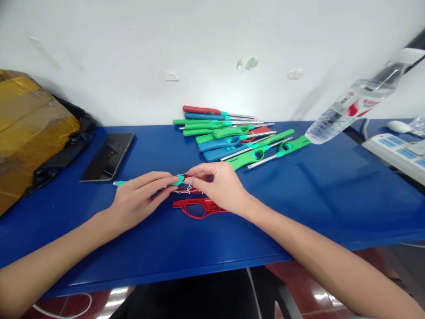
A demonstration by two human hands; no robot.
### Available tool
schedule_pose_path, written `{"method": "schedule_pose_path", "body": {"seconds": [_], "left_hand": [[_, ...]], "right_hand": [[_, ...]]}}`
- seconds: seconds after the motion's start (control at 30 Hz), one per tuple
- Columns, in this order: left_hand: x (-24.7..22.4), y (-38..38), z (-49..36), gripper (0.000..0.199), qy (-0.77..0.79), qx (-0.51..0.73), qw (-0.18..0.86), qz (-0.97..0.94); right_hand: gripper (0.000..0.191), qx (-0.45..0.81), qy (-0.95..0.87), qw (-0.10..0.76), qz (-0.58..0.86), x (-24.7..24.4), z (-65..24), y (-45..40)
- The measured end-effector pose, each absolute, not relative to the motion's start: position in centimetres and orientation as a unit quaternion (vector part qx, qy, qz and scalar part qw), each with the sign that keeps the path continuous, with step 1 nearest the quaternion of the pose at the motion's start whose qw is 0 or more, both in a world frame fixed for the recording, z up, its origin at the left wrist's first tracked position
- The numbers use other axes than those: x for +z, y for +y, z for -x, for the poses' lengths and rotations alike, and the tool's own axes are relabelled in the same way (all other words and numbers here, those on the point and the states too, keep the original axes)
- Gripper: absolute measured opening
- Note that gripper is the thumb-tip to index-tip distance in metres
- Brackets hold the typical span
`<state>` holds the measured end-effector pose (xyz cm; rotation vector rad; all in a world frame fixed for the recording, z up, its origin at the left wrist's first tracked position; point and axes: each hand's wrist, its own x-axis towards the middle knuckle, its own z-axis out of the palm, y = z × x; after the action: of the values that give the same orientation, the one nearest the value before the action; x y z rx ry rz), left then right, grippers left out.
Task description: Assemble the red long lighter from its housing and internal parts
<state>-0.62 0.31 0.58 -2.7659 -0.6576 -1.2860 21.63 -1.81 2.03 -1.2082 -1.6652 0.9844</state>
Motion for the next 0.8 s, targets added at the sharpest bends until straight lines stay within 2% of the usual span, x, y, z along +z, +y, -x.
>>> {"method": "schedule_pose_path", "body": {"seconds": [0.33, 0.57, 0.8], "left_hand": [[0.87, 0.61, 0.81, 0.018, -0.237, -0.422, 0.021, 0.875], [0.97, 0.7, 0.83, 0.014, -0.236, -0.426, 0.019, 0.874], [1.45, 0.72, 0.83, 0.01, -0.242, -0.455, -0.006, 0.857]], "right_hand": [[0.02, 0.4, -0.68, 0.419, 0.45, 2.54, -21.89, -1.79], [0.025, 0.431, -0.644, 0.415, 0.478, 2.71, -22.22, -1.55], [0.021, 0.401, -0.678, 0.399, 0.47, 3.01, -22.4, -1.62]]}}
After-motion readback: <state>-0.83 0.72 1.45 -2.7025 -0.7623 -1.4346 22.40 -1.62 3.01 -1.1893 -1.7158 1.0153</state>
